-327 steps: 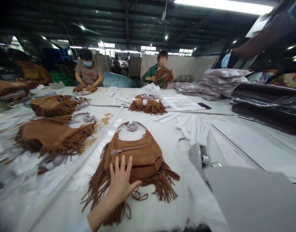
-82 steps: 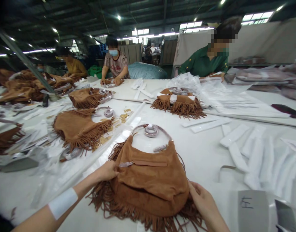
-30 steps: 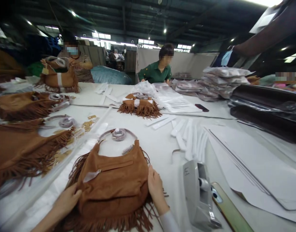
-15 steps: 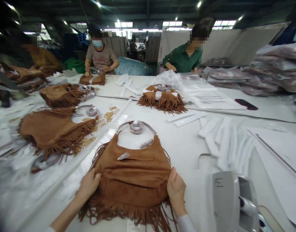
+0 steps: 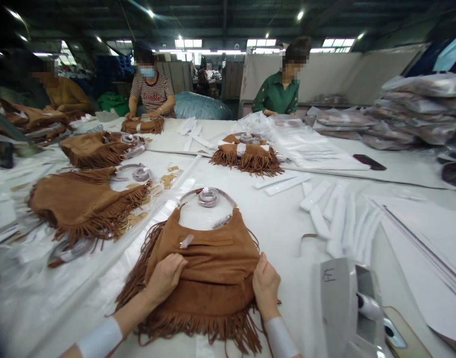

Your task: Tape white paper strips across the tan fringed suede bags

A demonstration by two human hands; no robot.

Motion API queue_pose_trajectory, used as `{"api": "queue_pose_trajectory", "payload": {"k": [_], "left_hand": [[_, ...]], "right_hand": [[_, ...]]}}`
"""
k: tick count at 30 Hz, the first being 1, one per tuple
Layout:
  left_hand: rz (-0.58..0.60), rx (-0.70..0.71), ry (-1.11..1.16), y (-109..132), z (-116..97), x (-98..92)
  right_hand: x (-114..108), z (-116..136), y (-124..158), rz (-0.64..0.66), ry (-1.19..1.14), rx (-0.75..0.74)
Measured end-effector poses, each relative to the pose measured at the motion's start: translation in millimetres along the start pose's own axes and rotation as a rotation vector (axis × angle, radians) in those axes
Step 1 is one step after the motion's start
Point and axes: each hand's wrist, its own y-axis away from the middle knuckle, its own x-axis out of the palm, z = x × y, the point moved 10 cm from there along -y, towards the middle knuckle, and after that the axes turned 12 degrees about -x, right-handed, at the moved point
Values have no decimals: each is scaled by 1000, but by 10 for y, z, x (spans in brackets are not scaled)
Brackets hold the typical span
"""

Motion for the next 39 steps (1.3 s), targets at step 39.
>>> {"api": "queue_pose_trajectory", "payload": {"k": [39], "left_hand": [[732,-19,408,-425,-422,627]], "right_hand": [[406,1473,637,287,89,-898]]}}
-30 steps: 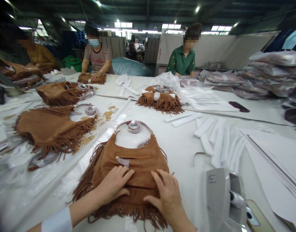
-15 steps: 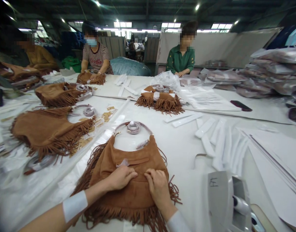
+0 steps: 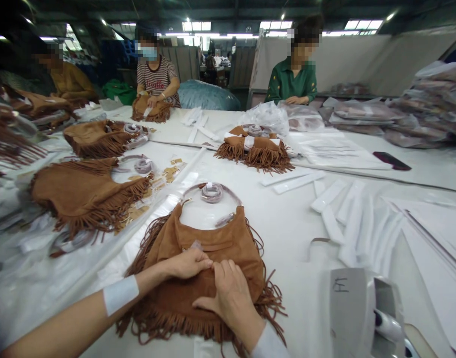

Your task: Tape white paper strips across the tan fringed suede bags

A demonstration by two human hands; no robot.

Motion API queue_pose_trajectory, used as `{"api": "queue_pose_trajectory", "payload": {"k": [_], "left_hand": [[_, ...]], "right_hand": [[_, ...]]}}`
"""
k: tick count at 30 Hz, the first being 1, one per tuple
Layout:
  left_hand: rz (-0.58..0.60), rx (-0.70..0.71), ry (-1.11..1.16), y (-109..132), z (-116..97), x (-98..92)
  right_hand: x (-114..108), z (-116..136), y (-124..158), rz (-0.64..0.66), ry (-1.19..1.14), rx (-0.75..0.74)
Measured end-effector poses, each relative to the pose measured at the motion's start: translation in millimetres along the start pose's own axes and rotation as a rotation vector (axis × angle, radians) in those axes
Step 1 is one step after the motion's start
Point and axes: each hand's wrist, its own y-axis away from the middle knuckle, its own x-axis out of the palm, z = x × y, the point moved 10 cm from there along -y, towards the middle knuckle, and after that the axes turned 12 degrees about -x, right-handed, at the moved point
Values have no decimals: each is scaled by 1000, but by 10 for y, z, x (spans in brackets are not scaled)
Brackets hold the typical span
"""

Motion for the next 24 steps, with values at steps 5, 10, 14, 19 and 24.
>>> {"api": "queue_pose_trajectory", "payload": {"k": [5,10,14,19,24], "left_hand": [[58,115,-100,-29,40,-94],[43,309,-276,14,39,-173],[-24,397,-357,-1,54,-188],[-104,445,-371,-34,86,-227],[-152,463,-348,-31,129,-266]], "right_hand": [[104,47,46,57,-87,-80],[180,28,-61,188,-137,-34],[262,232,-163,298,-138,-45],[262,469,-54,265,-126,-18],[180,519,116,139,-202,-104]]}}
